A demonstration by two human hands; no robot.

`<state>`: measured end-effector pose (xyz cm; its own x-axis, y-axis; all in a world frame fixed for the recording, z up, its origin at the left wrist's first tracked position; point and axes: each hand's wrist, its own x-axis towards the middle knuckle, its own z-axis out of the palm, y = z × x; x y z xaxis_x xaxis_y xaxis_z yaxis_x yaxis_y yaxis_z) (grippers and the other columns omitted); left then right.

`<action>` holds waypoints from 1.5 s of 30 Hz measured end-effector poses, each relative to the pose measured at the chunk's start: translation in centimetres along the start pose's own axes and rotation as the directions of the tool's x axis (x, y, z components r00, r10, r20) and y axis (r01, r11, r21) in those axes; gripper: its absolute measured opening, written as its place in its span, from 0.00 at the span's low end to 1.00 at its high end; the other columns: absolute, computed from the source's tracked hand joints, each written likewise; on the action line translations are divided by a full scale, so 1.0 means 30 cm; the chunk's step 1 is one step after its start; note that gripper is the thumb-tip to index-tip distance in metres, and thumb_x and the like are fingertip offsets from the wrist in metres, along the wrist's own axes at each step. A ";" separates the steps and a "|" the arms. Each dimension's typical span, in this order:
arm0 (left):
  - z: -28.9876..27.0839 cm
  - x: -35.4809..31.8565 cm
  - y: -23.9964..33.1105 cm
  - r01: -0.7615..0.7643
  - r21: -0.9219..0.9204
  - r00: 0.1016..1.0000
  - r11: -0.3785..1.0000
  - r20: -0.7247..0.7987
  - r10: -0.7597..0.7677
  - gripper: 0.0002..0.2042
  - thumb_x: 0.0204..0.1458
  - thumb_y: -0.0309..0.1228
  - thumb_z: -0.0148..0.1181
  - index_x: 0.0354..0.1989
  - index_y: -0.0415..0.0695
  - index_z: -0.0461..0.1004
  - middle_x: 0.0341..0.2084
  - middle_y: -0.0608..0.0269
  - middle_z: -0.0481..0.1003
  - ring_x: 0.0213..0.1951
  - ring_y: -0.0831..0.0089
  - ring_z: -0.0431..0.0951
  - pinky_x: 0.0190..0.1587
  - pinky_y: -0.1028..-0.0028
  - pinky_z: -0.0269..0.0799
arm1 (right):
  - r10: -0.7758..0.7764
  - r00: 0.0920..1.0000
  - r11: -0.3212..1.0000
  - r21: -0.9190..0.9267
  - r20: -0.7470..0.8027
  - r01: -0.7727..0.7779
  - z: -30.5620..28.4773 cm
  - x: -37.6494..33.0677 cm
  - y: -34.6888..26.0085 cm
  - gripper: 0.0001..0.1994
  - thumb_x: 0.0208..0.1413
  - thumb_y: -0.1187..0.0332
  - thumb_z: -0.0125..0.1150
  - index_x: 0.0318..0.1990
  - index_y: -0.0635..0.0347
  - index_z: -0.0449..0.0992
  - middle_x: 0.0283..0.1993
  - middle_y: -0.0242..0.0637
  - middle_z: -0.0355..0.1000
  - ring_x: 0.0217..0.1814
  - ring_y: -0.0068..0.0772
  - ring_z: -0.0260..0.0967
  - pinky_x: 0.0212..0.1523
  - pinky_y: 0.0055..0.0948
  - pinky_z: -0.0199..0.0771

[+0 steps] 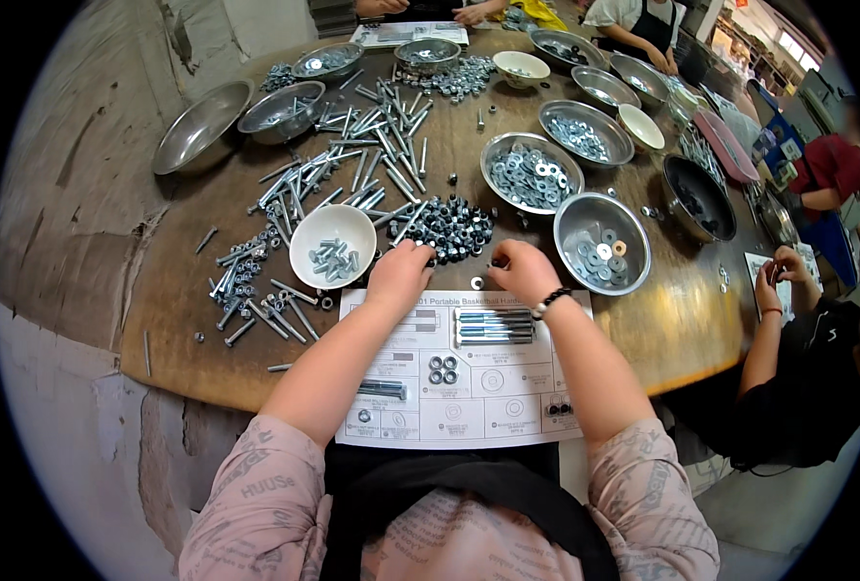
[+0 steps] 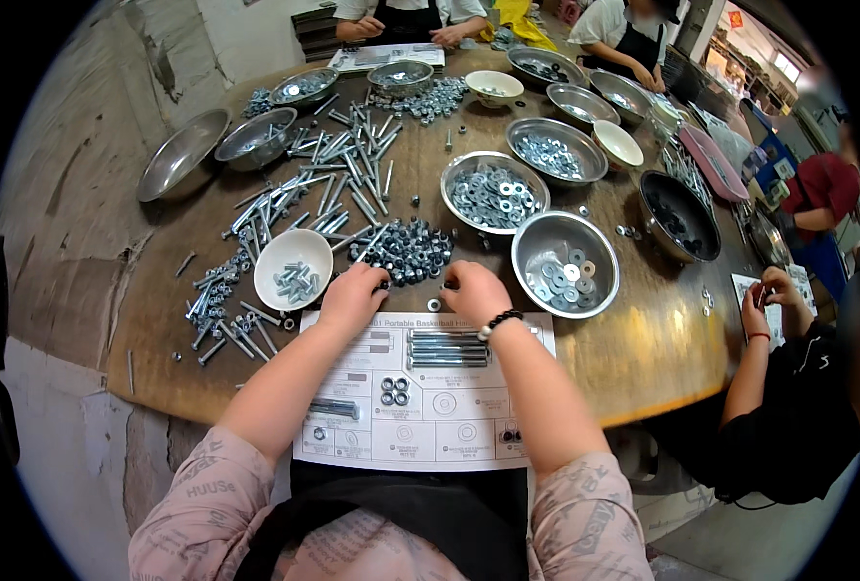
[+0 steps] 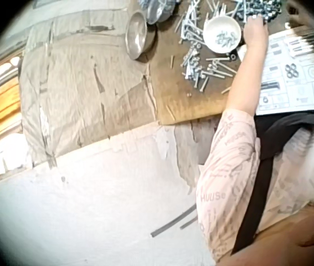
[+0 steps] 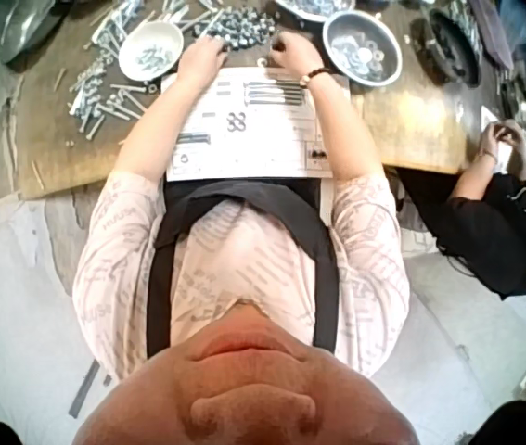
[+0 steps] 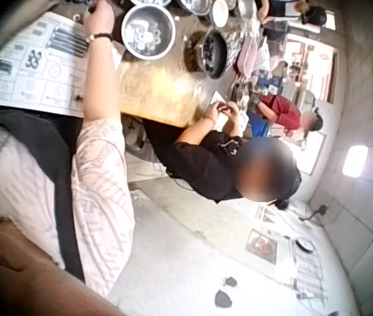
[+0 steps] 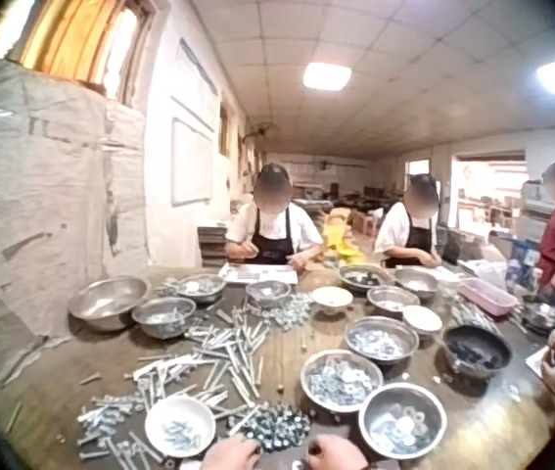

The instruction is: The person sorts metal fasteners including bolts, nuts, and washers from bowls and piles on a table, arranging them on a printed instruction sheet. They repeatedly pick up items, place them in designated spots, and occasionally adjust the sheet while other workers perform similar tasks nearby.

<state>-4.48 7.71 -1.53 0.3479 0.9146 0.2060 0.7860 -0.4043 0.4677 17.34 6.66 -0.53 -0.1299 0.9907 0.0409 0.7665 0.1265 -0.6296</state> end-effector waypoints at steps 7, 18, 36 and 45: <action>0.002 -0.085 0.264 -0.080 -0.380 0.977 0.921 0.153 0.148 0.10 0.42 0.28 0.59 0.35 0.43 0.73 0.28 0.59 0.69 0.31 0.63 0.71 0.36 0.70 0.67 | 0.096 0.989 0.987 0.119 0.108 -0.109 -0.212 -0.347 0.020 0.09 0.42 0.70 0.62 0.32 0.62 0.71 0.28 0.38 0.69 0.28 0.32 0.67 0.29 0.27 0.67; 0.225 -0.238 0.508 -0.251 -0.353 0.850 0.901 0.364 0.380 0.10 0.44 0.30 0.56 0.37 0.46 0.72 0.31 0.59 0.69 0.37 0.60 0.71 0.39 0.67 0.67 | 0.211 0.974 0.977 -0.040 0.080 -0.209 -0.218 -0.649 0.151 0.09 0.40 0.70 0.62 0.32 0.58 0.73 0.30 0.38 0.71 0.32 0.39 0.70 0.33 0.32 0.69; 0.228 -0.288 0.523 -0.195 -0.536 0.832 0.821 0.353 0.428 0.14 0.43 0.21 0.47 0.39 0.45 0.73 0.35 0.57 0.71 0.40 0.59 0.70 0.44 0.67 0.66 | 0.116 0.993 0.984 0.142 -0.022 -0.111 -0.190 -0.709 0.187 0.04 0.44 0.75 0.56 0.30 0.59 0.75 0.30 0.38 0.68 0.36 0.38 0.66 0.37 0.30 0.67; -0.093 -0.262 0.194 0.013 -0.431 1.000 0.902 0.001 -0.014 0.11 0.47 0.22 0.50 0.40 0.39 0.71 0.33 0.58 0.71 0.36 0.66 0.72 0.39 0.72 0.68 | 0.212 0.957 0.961 0.218 -0.197 -0.168 -0.208 -0.742 0.223 0.05 0.47 0.76 0.55 0.33 0.64 0.73 0.31 0.39 0.68 0.32 0.33 0.67 0.34 0.25 0.66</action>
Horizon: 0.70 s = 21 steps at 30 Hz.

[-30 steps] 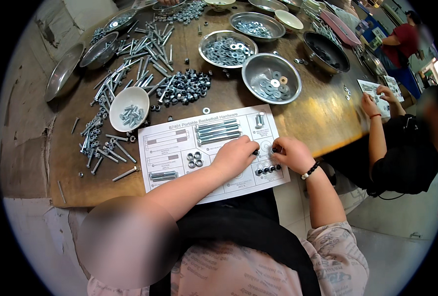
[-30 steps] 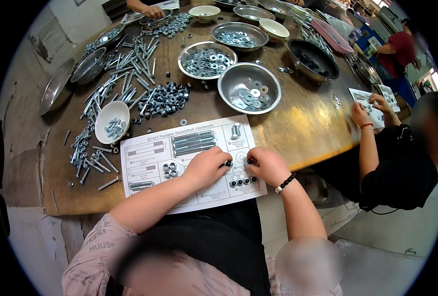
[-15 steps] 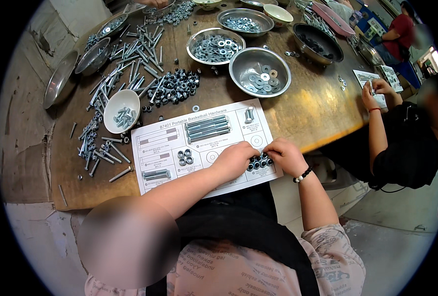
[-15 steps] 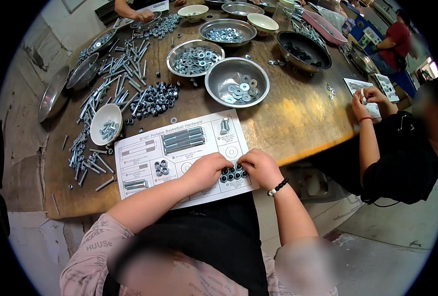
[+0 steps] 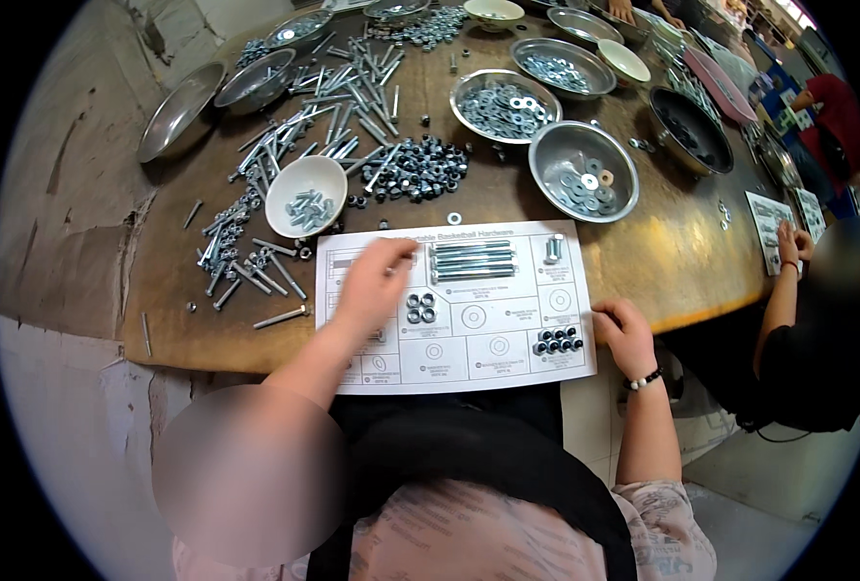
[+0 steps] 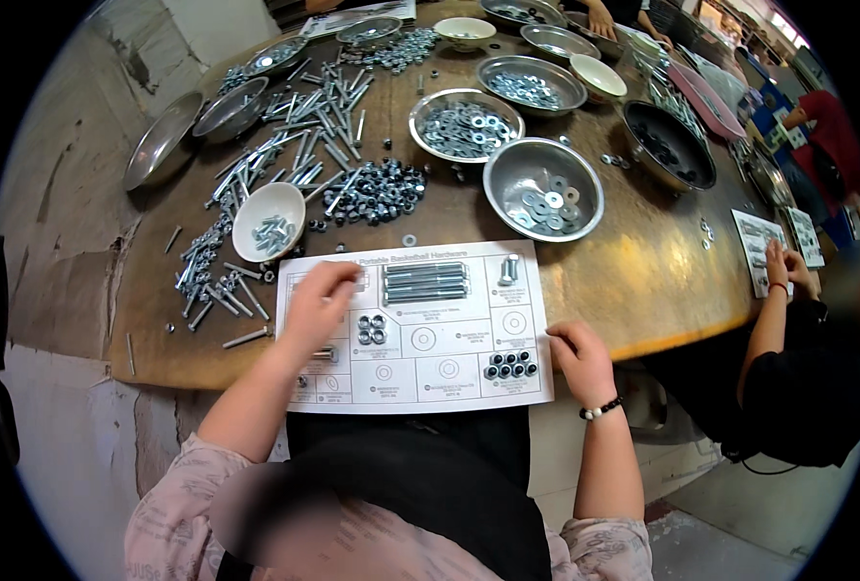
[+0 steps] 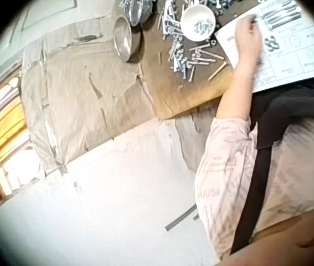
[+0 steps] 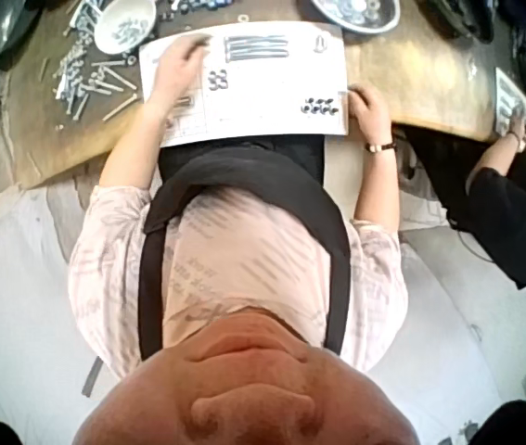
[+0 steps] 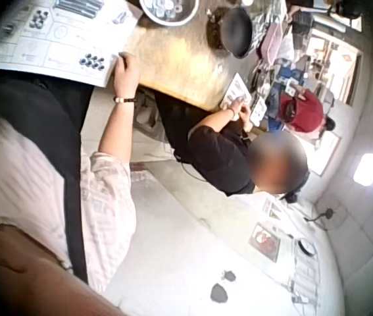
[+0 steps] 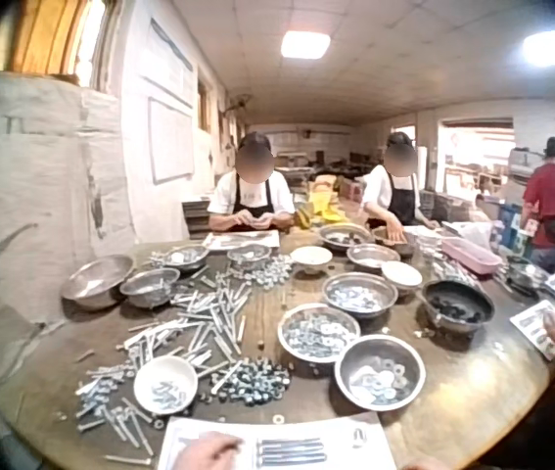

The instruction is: The person sorts metal fasteners including bolts, nuts, and washers from bowls and piles on a table, arranging them on a printed instruction sheet. They repeatedly pick up items, place them in designated spots, and occasionally adjust the sheet while other workers perform similar tasks nearby.

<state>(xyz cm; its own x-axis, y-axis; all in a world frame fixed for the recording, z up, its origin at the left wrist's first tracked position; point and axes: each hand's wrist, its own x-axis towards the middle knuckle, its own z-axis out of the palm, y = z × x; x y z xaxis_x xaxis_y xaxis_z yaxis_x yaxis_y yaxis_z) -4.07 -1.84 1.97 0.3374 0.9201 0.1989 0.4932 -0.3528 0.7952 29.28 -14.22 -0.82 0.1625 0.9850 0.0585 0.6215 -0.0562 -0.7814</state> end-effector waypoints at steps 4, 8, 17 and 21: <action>-0.205 -0.090 -0.216 0.227 0.152 0.954 0.962 -0.233 -0.188 0.11 0.49 0.24 0.50 0.42 0.38 0.69 0.32 0.57 0.72 0.34 0.71 0.73 0.38 0.75 0.68 | 0.091 0.996 0.993 -0.081 -0.003 -0.091 -0.008 -0.051 -0.003 0.08 0.49 0.73 0.54 0.38 0.64 0.73 0.33 0.39 0.71 0.34 0.30 0.68 0.36 0.24 0.66; -0.262 -0.204 -0.261 0.289 0.269 0.954 0.919 -0.167 -0.251 0.11 0.47 0.26 0.50 0.39 0.38 0.71 0.30 0.54 0.71 0.34 0.61 0.72 0.37 0.69 0.66 | 0.135 0.991 0.986 -0.100 -0.002 -0.134 0.001 -0.133 0.054 0.10 0.50 0.73 0.52 0.41 0.64 0.72 0.35 0.42 0.70 0.38 0.36 0.68 0.39 0.27 0.67; -0.239 -0.247 -0.238 0.302 0.258 0.953 0.918 -0.121 -0.279 0.11 0.46 0.26 0.50 0.38 0.37 0.72 0.31 0.52 0.71 0.36 0.58 0.71 0.40 0.68 0.66 | 0.034 0.999 0.982 -0.185 0.015 -0.030 0.018 -0.155 0.002 0.12 0.50 0.73 0.52 0.43 0.63 0.72 0.33 0.44 0.69 0.36 0.40 0.67 0.38 0.31 0.66; -0.235 -0.255 -0.244 0.294 0.253 0.953 0.922 -0.150 -0.263 0.11 0.46 0.25 0.51 0.39 0.37 0.72 0.31 0.52 0.71 0.36 0.58 0.71 0.40 0.68 0.66 | 0.036 0.999 0.965 -0.259 0.009 -0.033 -0.011 -0.079 -0.047 0.11 0.49 0.72 0.53 0.41 0.63 0.72 0.33 0.44 0.69 0.35 0.41 0.67 0.36 0.31 0.67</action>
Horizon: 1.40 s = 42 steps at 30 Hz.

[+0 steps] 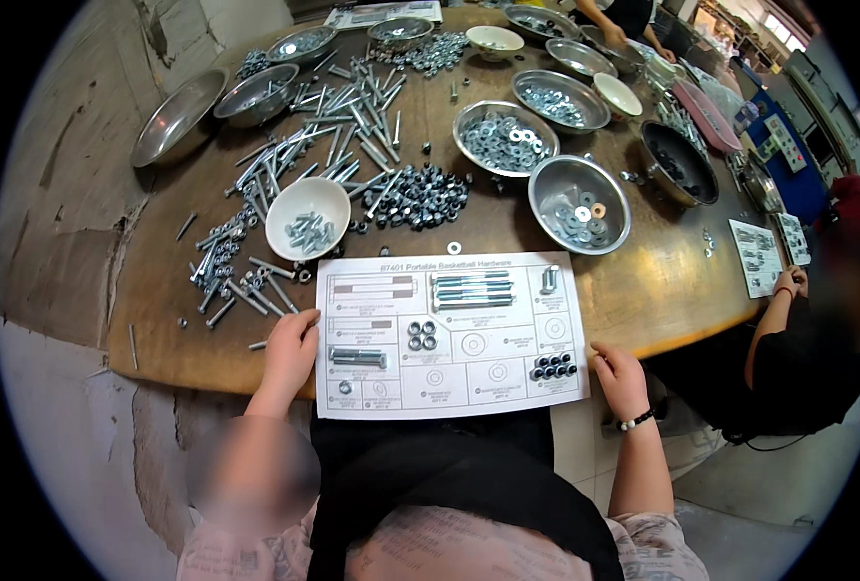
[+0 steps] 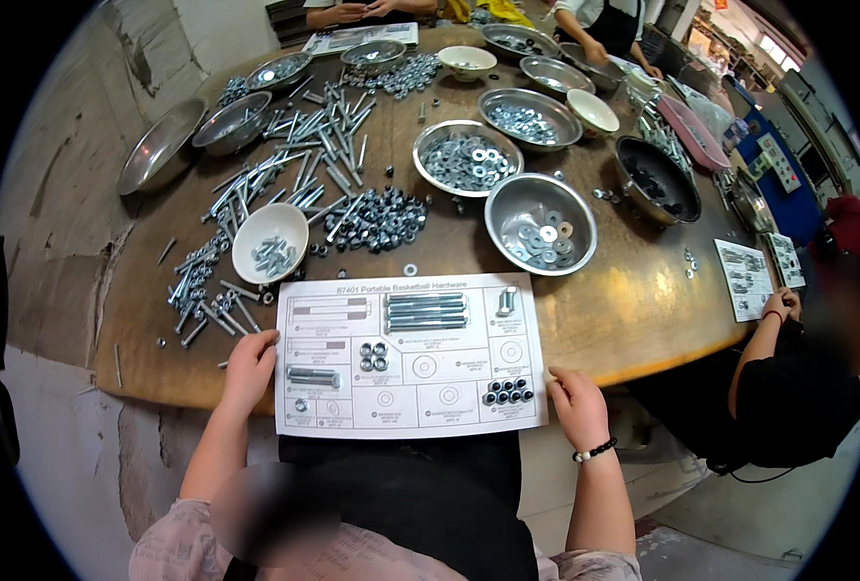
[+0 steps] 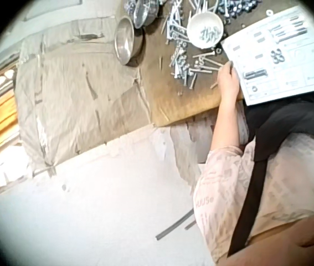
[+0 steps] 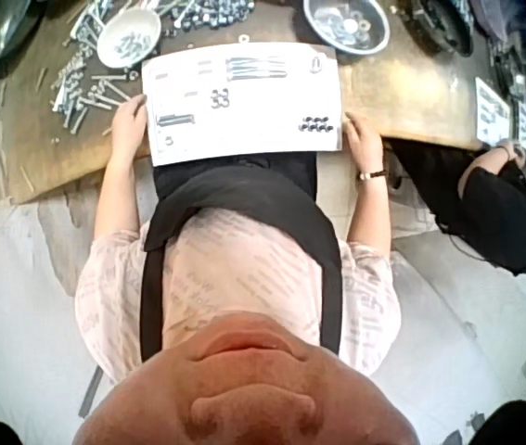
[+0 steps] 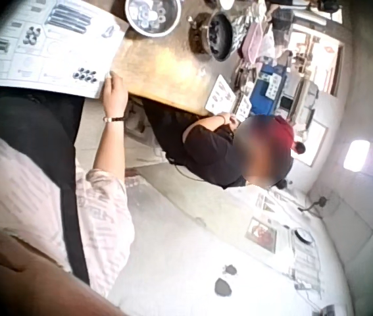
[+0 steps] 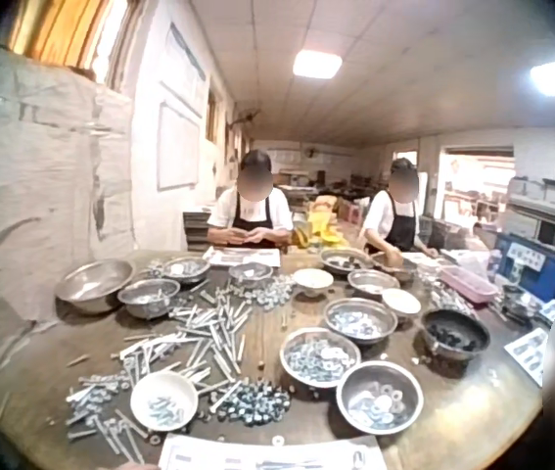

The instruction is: The person sorts metal fasteners including bolts, nuts, and washers from bowls and piles on a table, arranging them on a printed instruction sheet. They repeatedly pick up items, place them in designated spots, and occasionally adjust the sheet while other workers perform similar tasks nearby.

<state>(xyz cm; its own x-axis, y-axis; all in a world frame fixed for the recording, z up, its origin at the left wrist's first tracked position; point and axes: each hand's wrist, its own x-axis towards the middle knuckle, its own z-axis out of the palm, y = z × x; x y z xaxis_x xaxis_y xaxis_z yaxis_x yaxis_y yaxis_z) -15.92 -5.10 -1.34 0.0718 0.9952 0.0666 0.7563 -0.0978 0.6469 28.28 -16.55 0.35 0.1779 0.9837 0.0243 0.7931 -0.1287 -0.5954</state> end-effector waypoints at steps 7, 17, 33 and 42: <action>0.028 -0.023 -0.010 -0.022 -0.084 0.996 0.996 -0.082 0.015 0.12 0.45 0.21 0.48 0.40 0.36 0.70 0.32 0.52 0.70 0.35 0.61 0.71 0.40 0.69 0.66 | -0.176 0.979 0.983 0.042 -0.099 0.181 -0.035 0.303 -0.141 0.10 0.47 0.72 0.56 0.39 0.61 0.73 0.31 0.41 0.68 0.33 0.37 0.67 0.34 0.29 0.67; 0.081 -0.071 -0.064 -0.199 -0.122 0.958 0.972 -0.231 0.168 0.13 0.46 0.20 0.46 0.42 0.34 0.68 0.37 0.49 0.69 0.40 0.57 0.70 0.45 0.68 0.65 | -0.278 0.960 0.939 -0.226 -0.045 0.261 0.100 0.857 -0.220 0.08 0.48 0.67 0.54 0.35 0.53 0.76 0.35 0.39 0.71 0.40 0.41 0.68 0.41 0.35 0.68; 0.093 -0.078 -0.071 -0.187 -0.223 0.959 0.957 -0.252 0.129 0.14 0.44 0.17 0.45 0.41 0.32 0.68 0.35 0.51 0.68 0.35 0.64 0.69 0.41 0.72 0.65 | -0.182 0.860 0.731 -0.519 0.478 0.443 0.233 1.194 -0.340 0.22 0.40 0.66 0.62 0.48 0.44 0.71 0.49 0.43 0.63 0.51 0.45 0.64 0.50 0.36 0.66; 0.087 -0.077 -0.064 -0.198 -0.199 0.954 0.960 -0.263 0.142 0.14 0.42 0.17 0.49 0.40 0.33 0.69 0.37 0.51 0.69 0.35 0.62 0.70 0.38 0.72 0.67 | -0.240 0.865 0.651 -0.587 0.441 0.480 0.244 1.225 -0.341 0.11 0.42 0.71 0.58 0.38 0.54 0.73 0.41 0.46 0.68 0.44 0.46 0.68 0.43 0.40 0.69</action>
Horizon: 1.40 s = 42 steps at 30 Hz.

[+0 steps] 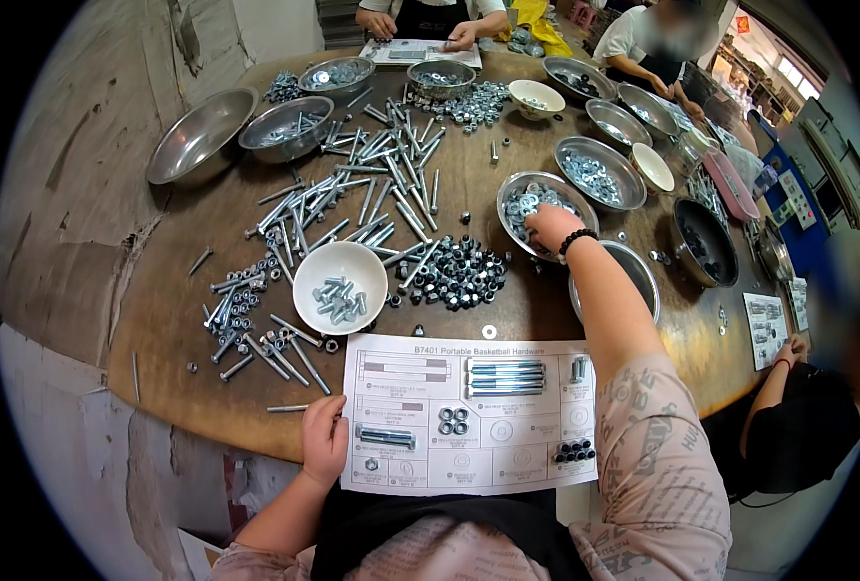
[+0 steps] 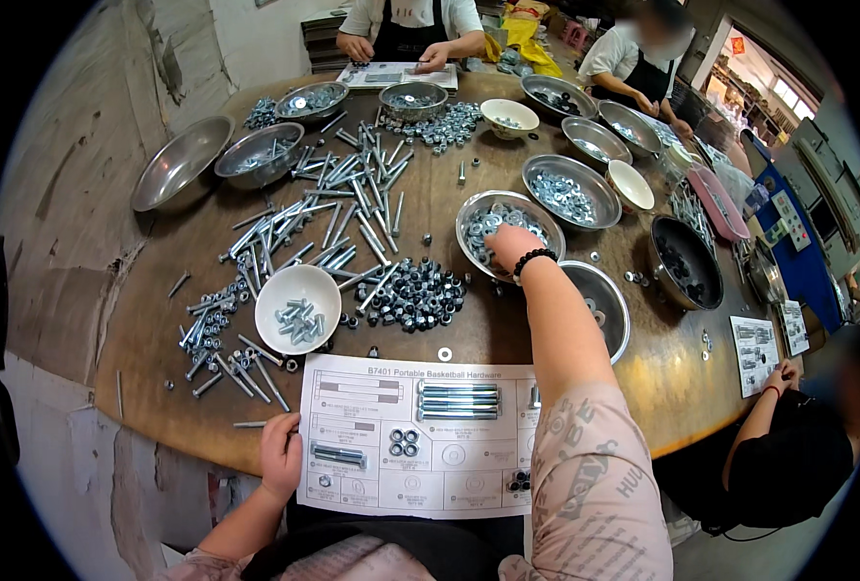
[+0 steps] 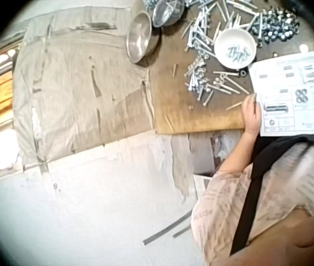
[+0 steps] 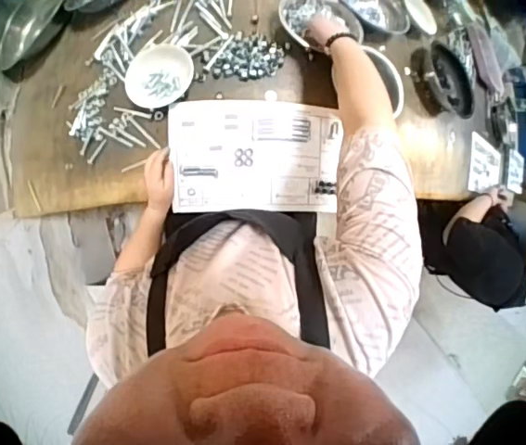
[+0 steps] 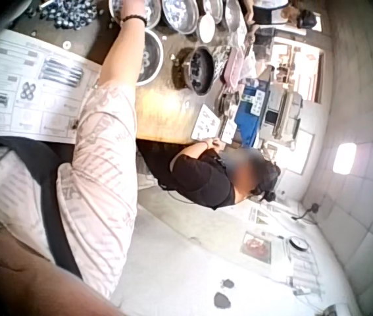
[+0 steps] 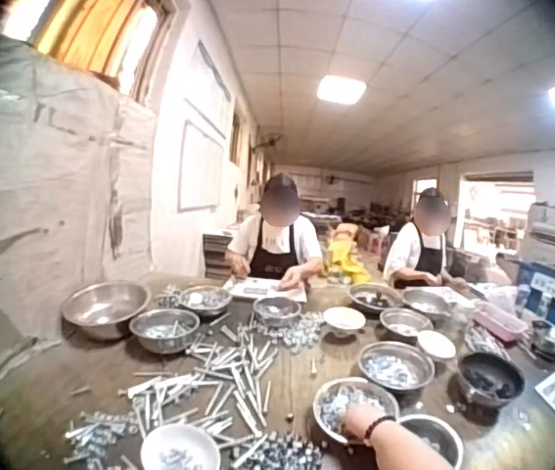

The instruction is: The person sorts metal fasteners including bolts, nuts, and washers from bowls and piles on a table, arranging them on a printed instruction sheet. They repeatedly pick up items, place them in designated spots, and occasionally adjust the sheet while other workers perform similar tasks nearby.

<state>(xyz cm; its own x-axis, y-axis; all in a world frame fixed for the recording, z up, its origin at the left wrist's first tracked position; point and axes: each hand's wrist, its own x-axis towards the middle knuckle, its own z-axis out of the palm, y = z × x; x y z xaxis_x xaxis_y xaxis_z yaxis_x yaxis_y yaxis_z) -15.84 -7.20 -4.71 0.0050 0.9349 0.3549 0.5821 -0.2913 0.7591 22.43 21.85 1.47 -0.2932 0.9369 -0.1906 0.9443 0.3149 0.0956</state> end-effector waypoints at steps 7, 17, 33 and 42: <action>-0.002 0.003 0.002 -0.027 0.033 1.000 0.999 0.004 0.027 0.14 0.42 0.17 0.49 0.40 0.34 0.69 0.37 0.51 0.69 0.35 0.62 0.70 0.38 0.72 0.67 | 0.075 0.988 0.984 0.171 -0.133 -0.052 0.050 -0.010 0.022 0.10 0.43 0.70 0.56 0.36 0.55 0.75 0.36 0.44 0.72 0.41 0.46 0.69 0.42 0.37 0.69; 0.003 0.005 -0.004 -0.078 0.052 0.997 0.996 0.002 0.078 0.12 0.42 0.18 0.50 0.37 0.35 0.70 0.36 0.50 0.70 0.38 0.56 0.70 0.44 0.66 0.65 | 0.434 0.901 -0.227 0.966 -0.015 0.126 0.028 -0.115 0.021 0.12 0.51 0.73 0.53 0.45 0.63 0.70 0.36 0.38 0.70 0.38 0.28 0.70 0.34 0.20 0.72; 0.009 0.003 0.003 -0.073 0.034 0.997 0.997 -0.023 0.074 0.11 0.43 0.17 0.48 0.37 0.34 0.70 0.36 0.51 0.70 0.39 0.58 0.70 0.44 0.69 0.65 | 0.179 0.979 -0.932 0.335 0.095 0.137 -0.027 -0.516 -0.331 0.13 0.57 0.71 0.46 0.46 0.71 0.64 0.37 0.43 0.65 0.44 0.42 0.67 0.46 0.35 0.73; 0.013 -0.024 0.045 -0.061 -0.023 0.992 0.998 -0.116 0.058 0.16 0.42 0.18 0.51 0.43 0.37 0.68 0.40 0.54 0.65 0.40 0.66 0.67 0.42 0.73 0.65 | 0.125 0.989 -0.926 0.366 0.078 0.088 0.009 -0.669 -0.378 0.10 0.57 0.70 0.46 0.44 0.65 0.65 0.32 0.34 0.63 0.33 0.28 0.63 0.39 0.28 0.71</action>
<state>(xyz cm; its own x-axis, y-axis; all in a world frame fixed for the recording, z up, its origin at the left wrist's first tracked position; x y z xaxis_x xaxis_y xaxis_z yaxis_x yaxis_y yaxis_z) -14.74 -8.17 -4.16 -0.0554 0.8867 0.4590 0.5620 -0.3523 0.7484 17.65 -0.55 3.94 -0.1604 0.9541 -0.2529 -0.8458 -0.2649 -0.4630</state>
